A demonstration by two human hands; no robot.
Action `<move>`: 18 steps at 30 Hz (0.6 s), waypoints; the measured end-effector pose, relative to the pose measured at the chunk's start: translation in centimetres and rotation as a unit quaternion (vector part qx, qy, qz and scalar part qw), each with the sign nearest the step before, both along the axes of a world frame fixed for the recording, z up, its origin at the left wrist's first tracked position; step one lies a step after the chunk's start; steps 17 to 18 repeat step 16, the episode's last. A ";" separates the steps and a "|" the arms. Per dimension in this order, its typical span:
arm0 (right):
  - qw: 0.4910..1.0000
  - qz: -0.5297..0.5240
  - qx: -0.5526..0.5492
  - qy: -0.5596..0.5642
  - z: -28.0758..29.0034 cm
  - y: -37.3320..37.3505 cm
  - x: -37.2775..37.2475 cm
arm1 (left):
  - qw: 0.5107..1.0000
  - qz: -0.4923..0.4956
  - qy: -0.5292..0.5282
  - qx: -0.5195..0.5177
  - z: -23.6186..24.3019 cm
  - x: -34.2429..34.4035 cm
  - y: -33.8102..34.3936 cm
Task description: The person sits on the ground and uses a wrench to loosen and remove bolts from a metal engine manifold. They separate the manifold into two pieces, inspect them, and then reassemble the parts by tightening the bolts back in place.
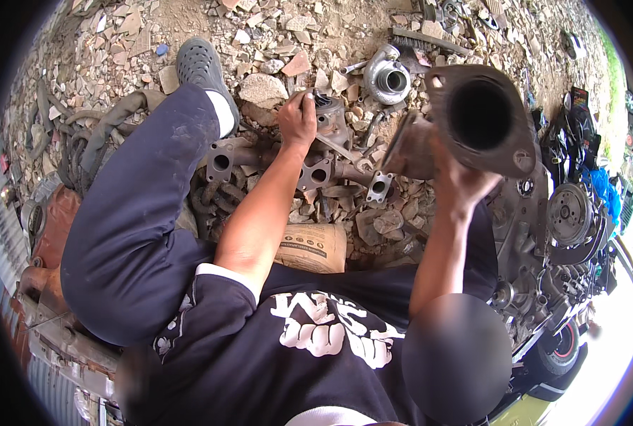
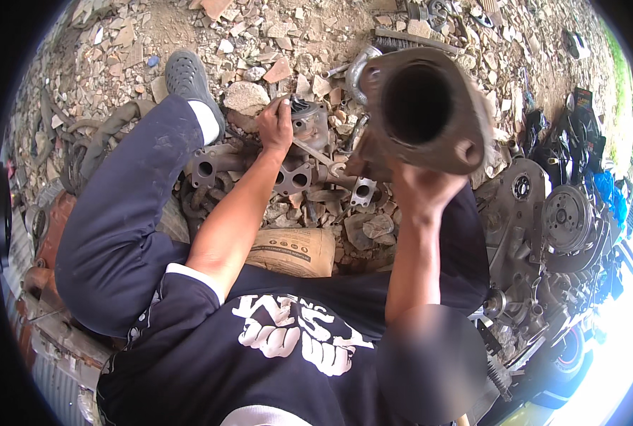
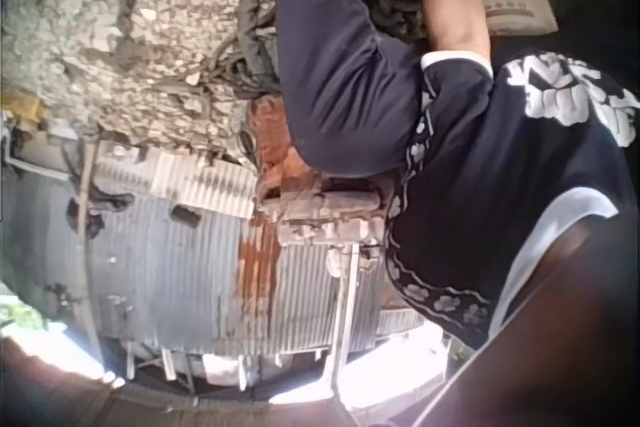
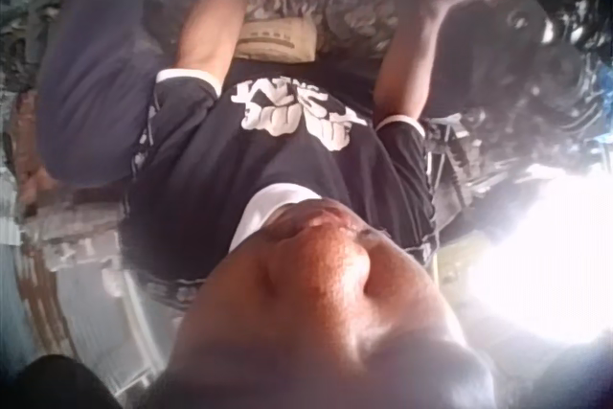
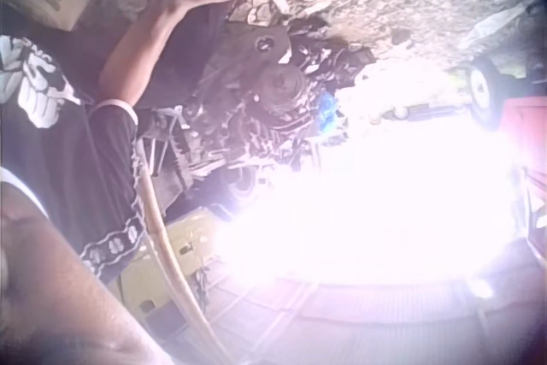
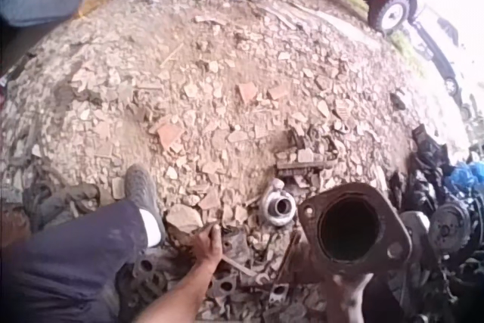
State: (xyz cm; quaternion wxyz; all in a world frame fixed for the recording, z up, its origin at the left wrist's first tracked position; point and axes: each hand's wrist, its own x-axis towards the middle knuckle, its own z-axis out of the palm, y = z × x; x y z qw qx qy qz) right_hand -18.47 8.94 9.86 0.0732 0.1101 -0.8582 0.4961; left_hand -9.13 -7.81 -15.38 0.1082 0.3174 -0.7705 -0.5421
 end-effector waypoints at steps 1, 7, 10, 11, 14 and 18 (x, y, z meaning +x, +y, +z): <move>0.999 0.009 -0.036 -0.026 -0.7 -0.7 0.3 | 1.000 0.006 0.001 0.008 0.0 -0.1 -0.1; 0.999 0.029 -0.019 -0.029 -1.4 -2.4 -0.7 | 0.999 -0.012 -0.003 0.043 0.4 -0.3 -0.4; 0.999 0.043 -0.002 -0.028 0.6 -3.9 -1.5 | 0.999 0.000 0.014 0.036 0.4 -0.3 -0.3; 0.999 0.049 0.011 0.004 -0.4 -3.7 -1.4 | 0.999 0.010 0.038 0.007 0.5 -0.6 -0.2; 0.997 0.045 0.064 0.014 -5.3 -4.0 1.8 | 1.000 0.002 -0.005 -0.002 0.3 -0.4 -0.1; 0.993 0.037 0.101 -0.050 -7.3 -3.8 3.4 | 0.997 -0.059 -0.023 -0.033 1.8 -1.3 -0.7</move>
